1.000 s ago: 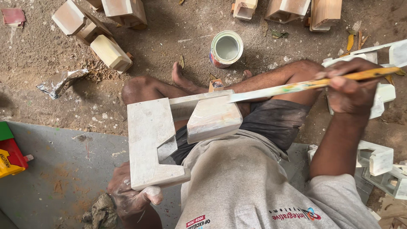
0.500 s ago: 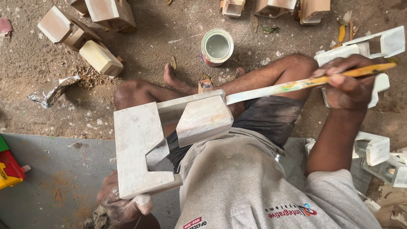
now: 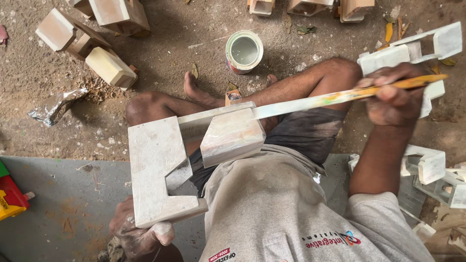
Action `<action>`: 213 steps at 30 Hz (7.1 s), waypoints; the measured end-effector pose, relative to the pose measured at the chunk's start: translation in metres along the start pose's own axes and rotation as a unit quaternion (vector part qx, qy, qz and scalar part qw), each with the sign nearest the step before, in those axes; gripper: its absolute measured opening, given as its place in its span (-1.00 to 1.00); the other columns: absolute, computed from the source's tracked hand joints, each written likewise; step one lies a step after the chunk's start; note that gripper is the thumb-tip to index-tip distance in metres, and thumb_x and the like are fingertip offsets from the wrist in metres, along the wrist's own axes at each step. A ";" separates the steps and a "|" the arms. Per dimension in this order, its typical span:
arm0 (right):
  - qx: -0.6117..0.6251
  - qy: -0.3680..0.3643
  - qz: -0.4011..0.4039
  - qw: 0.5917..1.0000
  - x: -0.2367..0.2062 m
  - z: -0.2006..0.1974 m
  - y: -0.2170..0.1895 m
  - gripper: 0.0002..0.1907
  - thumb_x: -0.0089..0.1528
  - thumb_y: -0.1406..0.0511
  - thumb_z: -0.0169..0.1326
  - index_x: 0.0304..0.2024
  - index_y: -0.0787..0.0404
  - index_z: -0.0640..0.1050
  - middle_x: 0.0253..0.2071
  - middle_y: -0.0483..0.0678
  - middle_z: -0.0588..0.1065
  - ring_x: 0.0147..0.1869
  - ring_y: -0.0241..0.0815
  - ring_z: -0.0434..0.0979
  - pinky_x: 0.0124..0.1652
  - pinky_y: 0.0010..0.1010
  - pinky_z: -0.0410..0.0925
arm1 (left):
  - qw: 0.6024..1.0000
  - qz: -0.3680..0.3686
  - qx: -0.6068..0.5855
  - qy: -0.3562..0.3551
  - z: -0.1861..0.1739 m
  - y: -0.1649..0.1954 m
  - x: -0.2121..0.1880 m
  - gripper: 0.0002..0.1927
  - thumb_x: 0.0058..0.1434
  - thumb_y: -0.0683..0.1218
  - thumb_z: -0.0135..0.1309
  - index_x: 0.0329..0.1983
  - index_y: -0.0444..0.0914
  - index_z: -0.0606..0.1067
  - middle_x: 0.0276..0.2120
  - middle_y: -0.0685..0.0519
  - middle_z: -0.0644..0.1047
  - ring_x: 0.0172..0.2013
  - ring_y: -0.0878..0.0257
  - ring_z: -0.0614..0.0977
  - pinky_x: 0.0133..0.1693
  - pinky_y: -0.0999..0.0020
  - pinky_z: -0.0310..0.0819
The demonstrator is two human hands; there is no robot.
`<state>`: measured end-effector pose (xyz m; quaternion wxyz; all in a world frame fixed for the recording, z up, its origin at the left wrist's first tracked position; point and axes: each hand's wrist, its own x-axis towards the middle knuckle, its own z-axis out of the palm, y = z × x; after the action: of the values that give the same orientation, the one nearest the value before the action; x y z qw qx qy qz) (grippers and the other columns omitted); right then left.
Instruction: The person paints small wooden blocks white using a paintbrush. They hold each block in one hand and apply paint with the other, repeatedly dipping the brush into a paint can to reload. The person rotates the blocks to cover all sides and continues the process for multiple pieces.
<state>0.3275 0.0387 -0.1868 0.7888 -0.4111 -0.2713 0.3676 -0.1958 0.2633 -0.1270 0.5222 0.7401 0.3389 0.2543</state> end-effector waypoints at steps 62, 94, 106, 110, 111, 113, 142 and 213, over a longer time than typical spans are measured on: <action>-0.105 -0.071 -0.039 0.991 -0.020 0.012 -0.014 -0.86 0.19 0.43 0.23 -0.19 0.20 0.63 -0.20 0.06 0.65 -0.12 -0.07 0.74 -0.04 -0.20 0.65 | 0.999 0.010 -0.028 0.018 0.018 -0.010 -0.001 -0.41 0.11 0.32 0.34 -0.17 -0.30 0.66 -0.33 -0.02 0.70 -0.27 0.20 0.76 -0.14 0.30 0.63; -0.056 -0.015 -0.015 0.998 -0.013 0.009 0.010 -0.94 0.37 0.45 0.25 -0.12 0.29 0.62 -0.15 0.10 0.64 -0.13 -0.10 0.74 -0.15 -0.33 0.66 | 0.995 0.045 -0.084 -0.031 0.022 0.010 0.024 -0.41 0.09 0.29 0.39 -0.23 -0.34 0.65 -0.45 0.03 0.68 -0.42 0.23 0.74 -0.32 0.31 0.60; -0.165 0.027 0.014 0.986 -0.033 0.003 -0.013 -0.91 0.40 0.43 0.26 -0.15 0.33 0.58 -0.19 0.11 0.62 -0.12 -0.10 0.72 -0.12 -0.35 0.63 | 0.995 0.045 -0.088 -0.029 0.020 0.008 0.017 -0.46 0.10 0.26 0.37 -0.27 -0.33 0.66 -0.48 0.06 0.68 -0.44 0.28 0.73 -0.37 0.37 0.58; -0.083 0.053 -0.010 0.995 -0.037 -0.001 0.004 -0.91 0.43 0.48 0.25 -0.17 0.33 0.59 -0.21 0.15 0.62 -0.17 -0.09 0.71 -0.14 -0.32 0.64 | 0.997 0.049 -0.055 -0.028 0.016 0.004 0.014 -0.47 0.13 0.26 0.36 -0.25 -0.32 0.65 -0.44 0.05 0.69 -0.39 0.25 0.75 -0.29 0.33 0.63; -0.070 0.048 -0.007 0.996 -0.035 0.000 0.011 -0.92 0.42 0.48 0.25 -0.18 0.33 0.59 -0.21 0.15 0.62 -0.18 -0.09 0.71 -0.15 -0.32 0.64 | 0.997 0.050 -0.049 -0.023 0.016 0.003 0.014 -0.46 0.13 0.27 0.35 -0.24 -0.31 0.66 -0.44 0.05 0.69 -0.40 0.26 0.76 -0.30 0.34 0.65; -0.083 0.033 0.023 0.996 -0.029 0.001 0.022 -0.94 0.35 0.48 0.24 -0.17 0.33 0.59 -0.20 0.15 0.61 -0.19 -0.08 0.70 -0.17 -0.34 0.63 | 0.998 0.051 -0.041 -0.016 0.016 0.001 0.010 -0.46 0.13 0.29 0.32 -0.22 -0.29 0.66 -0.42 0.04 0.71 -0.41 0.27 0.77 -0.31 0.35 0.69; -0.269 -0.115 -0.101 0.951 -0.023 0.034 0.004 -0.86 0.26 0.38 0.31 -0.15 0.21 0.60 -0.20 0.02 0.63 -0.06 -0.12 0.71 0.02 -0.34 0.60 | 0.998 0.008 -0.055 0.006 0.018 0.003 -0.003 -0.44 0.11 0.26 0.38 -0.26 -0.36 0.64 -0.38 -0.07 0.66 -0.38 0.21 0.74 -0.28 0.32 0.62; -0.219 -0.113 -0.063 0.967 -0.042 -0.009 -0.022 -0.89 0.31 0.36 0.23 -0.13 0.21 0.58 -0.16 0.02 0.64 -0.10 -0.13 0.75 -0.13 -0.32 0.69 | 0.999 0.021 -0.021 0.034 0.033 0.007 0.001 -0.46 0.12 0.26 0.36 -0.15 -0.29 0.66 -0.26 0.00 0.68 -0.24 0.25 0.72 -0.12 0.34 0.62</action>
<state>0.3172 -0.0080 -0.1777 0.6656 -0.5113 -0.4582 0.2927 -0.1698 0.2427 -0.1315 0.5208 0.7266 0.3355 0.2970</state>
